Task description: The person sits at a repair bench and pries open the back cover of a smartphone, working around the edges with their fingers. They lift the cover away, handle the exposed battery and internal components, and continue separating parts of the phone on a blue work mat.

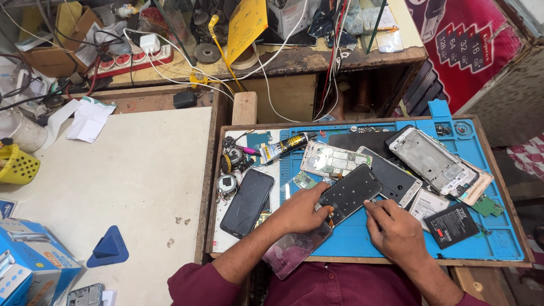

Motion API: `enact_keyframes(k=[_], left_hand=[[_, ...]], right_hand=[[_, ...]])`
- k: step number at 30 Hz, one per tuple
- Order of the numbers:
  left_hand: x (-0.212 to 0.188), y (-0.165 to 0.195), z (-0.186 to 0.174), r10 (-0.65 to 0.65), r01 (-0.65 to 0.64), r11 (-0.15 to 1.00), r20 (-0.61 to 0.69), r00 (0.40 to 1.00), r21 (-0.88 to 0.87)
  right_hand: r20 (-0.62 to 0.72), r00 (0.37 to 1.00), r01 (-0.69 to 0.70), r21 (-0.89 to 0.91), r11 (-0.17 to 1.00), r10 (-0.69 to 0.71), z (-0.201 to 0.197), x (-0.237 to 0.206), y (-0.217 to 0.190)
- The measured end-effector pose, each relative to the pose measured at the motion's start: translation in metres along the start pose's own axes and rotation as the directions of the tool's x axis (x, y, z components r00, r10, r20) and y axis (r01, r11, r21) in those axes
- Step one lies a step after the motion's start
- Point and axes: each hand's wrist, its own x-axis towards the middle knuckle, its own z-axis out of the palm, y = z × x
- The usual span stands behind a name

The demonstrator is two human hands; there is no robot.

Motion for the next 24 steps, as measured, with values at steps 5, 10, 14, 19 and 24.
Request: enact_keyframes(k=[5, 10, 14, 19, 24], left_hand=[[-0.0004, -0.0007, 0.0007, -0.019, 0.019, 1.0, 0.01, 1.0, -0.009], [-0.0008, 0.0014, -0.0014, -0.003, 0.003, 1.0, -0.002, 1.0, -0.005], [-0.0012, 0.0023, -0.0017, -0.017, 0.017, 1.0, 0.002, 1.0, -0.006], [-0.0009, 0.0006, -0.0024, 0.001, -0.001, 1.0, -0.003, 1.0, -0.012], [-0.0003, -0.0012, -0.0004, 0.014, -0.014, 1.0, -0.008, 1.0, -0.006]], right_hand=[[-0.005, 1.0, 0.018, -0.002, 1.0, -0.018, 0.0011, -0.0016, 0.0009], [-0.002, 1.0, 0.012, -0.001, 1.0, -0.012, 0.0005, -0.0004, 0.0013], [0.004, 1.0, 0.01, 0.004, 1.0, -0.01, 0.0001, 0.0008, 0.001], [0.008, 1.0, 0.012, 0.002, 1.0, -0.012, -0.0007, 0.0016, -0.0002], [0.009, 0.999, 0.03, -0.008, 1.0, -0.03, -0.0007, 0.0011, -0.0009]])
